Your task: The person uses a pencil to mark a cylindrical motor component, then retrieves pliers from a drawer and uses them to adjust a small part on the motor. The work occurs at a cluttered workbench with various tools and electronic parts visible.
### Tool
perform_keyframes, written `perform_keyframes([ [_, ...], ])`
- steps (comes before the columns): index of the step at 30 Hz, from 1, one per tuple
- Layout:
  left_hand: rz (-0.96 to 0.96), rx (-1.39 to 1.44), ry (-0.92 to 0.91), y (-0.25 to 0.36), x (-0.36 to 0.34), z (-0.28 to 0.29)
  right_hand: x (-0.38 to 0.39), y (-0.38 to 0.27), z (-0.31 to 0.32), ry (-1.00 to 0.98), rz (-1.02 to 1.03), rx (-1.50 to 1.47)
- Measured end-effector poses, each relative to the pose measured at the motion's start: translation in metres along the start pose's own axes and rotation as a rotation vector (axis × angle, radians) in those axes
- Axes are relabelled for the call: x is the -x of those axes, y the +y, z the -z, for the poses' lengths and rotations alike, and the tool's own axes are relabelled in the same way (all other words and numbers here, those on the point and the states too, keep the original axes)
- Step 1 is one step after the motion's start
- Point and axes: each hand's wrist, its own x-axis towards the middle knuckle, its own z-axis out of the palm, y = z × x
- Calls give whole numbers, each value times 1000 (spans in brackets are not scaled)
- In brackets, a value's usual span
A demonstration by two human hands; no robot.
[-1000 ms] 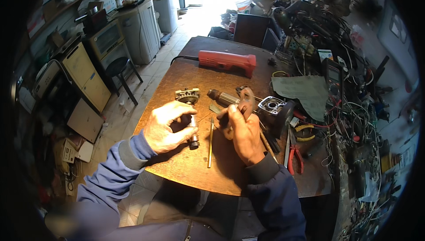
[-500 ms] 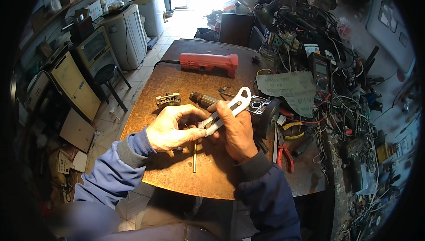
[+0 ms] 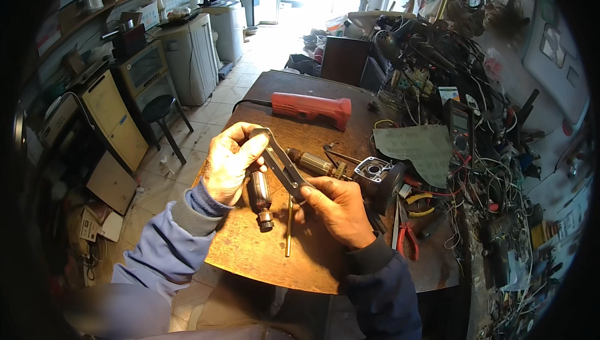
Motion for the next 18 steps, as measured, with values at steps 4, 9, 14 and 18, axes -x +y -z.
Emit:
perform_keyframes([
  [4, 16, -210, -170, -4, 3, -9, -1, 2, -5, 53, 92, 59],
  [9, 309, -38, -286, -9, 17, -20, -2, 9, -7, -4, 231, 67],
  [14, 323, 13, -257, -5, 16, -23, -1, 7, -9, 10, 164, 43],
  [18, 315, -5, -256, -7, 13, -20, -4, 7, -9, -8, 178, -2],
])
